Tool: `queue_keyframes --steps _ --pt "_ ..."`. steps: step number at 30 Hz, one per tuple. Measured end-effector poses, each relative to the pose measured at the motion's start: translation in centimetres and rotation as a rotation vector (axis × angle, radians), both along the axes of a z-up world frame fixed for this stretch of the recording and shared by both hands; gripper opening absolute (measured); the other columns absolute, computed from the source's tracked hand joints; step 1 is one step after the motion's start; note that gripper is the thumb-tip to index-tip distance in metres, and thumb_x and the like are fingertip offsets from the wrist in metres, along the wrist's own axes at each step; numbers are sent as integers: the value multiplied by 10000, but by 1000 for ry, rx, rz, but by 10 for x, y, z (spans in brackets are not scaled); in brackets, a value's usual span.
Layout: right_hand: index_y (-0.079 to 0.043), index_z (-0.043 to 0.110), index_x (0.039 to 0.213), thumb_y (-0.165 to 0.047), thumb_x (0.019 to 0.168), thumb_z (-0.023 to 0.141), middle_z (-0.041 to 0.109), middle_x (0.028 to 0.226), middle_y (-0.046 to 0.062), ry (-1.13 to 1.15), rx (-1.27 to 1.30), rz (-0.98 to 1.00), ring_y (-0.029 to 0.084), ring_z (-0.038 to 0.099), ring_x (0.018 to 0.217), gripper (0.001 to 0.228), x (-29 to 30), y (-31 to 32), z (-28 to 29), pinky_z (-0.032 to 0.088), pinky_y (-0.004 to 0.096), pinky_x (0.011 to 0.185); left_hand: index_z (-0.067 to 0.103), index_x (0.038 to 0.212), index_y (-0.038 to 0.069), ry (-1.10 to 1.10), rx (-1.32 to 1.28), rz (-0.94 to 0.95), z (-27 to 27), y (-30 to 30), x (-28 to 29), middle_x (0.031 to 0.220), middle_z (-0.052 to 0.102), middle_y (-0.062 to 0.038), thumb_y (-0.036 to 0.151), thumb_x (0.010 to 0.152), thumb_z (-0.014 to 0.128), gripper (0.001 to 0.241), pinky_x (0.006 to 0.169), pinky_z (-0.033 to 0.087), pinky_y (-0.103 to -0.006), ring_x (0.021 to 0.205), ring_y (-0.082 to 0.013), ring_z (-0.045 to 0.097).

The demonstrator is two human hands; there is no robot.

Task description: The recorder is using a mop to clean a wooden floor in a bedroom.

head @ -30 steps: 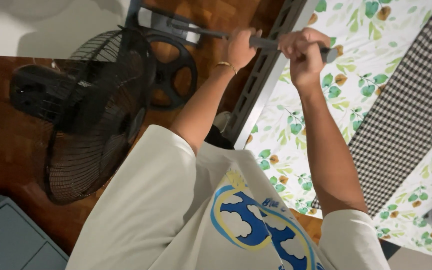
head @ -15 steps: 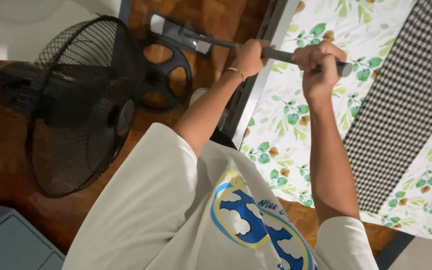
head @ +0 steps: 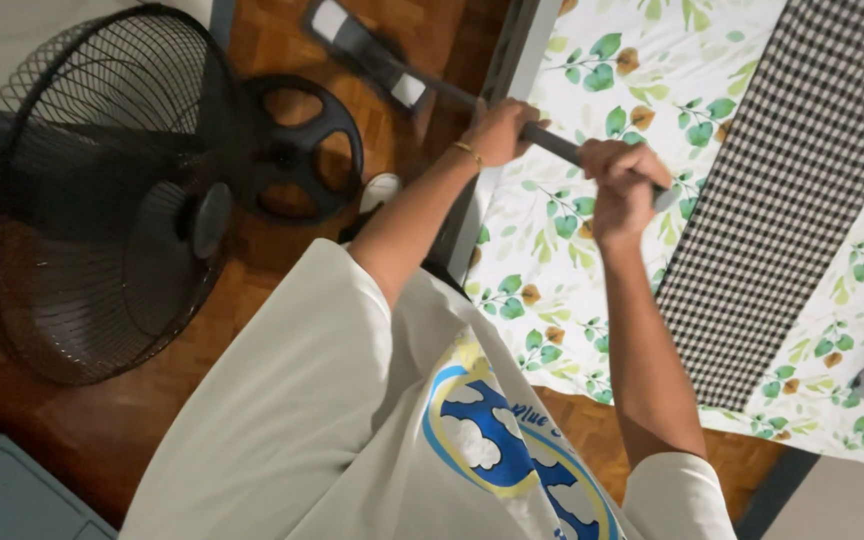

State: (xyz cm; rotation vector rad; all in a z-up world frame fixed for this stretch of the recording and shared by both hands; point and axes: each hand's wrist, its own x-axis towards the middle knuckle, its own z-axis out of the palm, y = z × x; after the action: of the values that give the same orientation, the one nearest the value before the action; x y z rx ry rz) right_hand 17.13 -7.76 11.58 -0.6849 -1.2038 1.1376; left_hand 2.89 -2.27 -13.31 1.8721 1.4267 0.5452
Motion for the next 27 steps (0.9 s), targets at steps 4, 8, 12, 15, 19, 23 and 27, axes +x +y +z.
queue_keyframes --steps 4,8,12,15,19,23,27 --pt "-24 451 680 -138 857 586 448 578 150 31 67 34 334 515 604 250 -30 -10 9 451 530 708 637 1242 246 -34 31 -76 4 5 -31 1210 653 -70 387 958 685 320 1041 268 -861 1272 -308 565" --pt "-9 489 732 -162 913 603 492 632 153 19 90 -18 336 550 675 263 -51 -15 9 464 539 767 663 1095 289 -21 -7 -166 39 10 -57 1110 672 43 342 915 714 194 1076 251 -834 1221 -240 586" --pt "3 523 760 -185 942 646 512 660 170 4 73 -99 338 537 696 289 -84 -21 15 456 545 770 659 930 223 -89 -16 -267 47 20 -85 1004 706 20 359 983 600 158 1098 247 -817 1197 -256 605" --pt "-11 548 798 -197 982 615 562 750 172 -131 123 -79 325 557 750 270 -107 -16 26 459 520 775 638 874 263 -159 -59 -311 61 38 -109 951 688 77 470 1019 525 278 1149 201 -780 1181 -187 591" --pt "-61 473 830 -98 880 513 549 862 124 -309 -28 87 287 494 858 73 -127 3 41 450 489 985 701 709 202 70 210 -220 70 54 -118 817 721 15 318 969 617 297 913 388 -480 858 -273 585" --pt "-148 430 713 -165 810 496 484 698 17 -326 54 129 209 460 726 118 -122 40 26 436 395 831 635 641 180 -200 480 -52 89 71 -114 629 683 20 166 887 675 250 702 495 -305 621 -172 629" --pt "-89 424 706 -76 768 494 504 724 64 -301 4 255 256 470 763 94 -105 73 47 438 397 835 682 588 258 -141 202 142 117 86 -97 649 741 116 262 765 710 179 702 462 -306 706 -103 667"
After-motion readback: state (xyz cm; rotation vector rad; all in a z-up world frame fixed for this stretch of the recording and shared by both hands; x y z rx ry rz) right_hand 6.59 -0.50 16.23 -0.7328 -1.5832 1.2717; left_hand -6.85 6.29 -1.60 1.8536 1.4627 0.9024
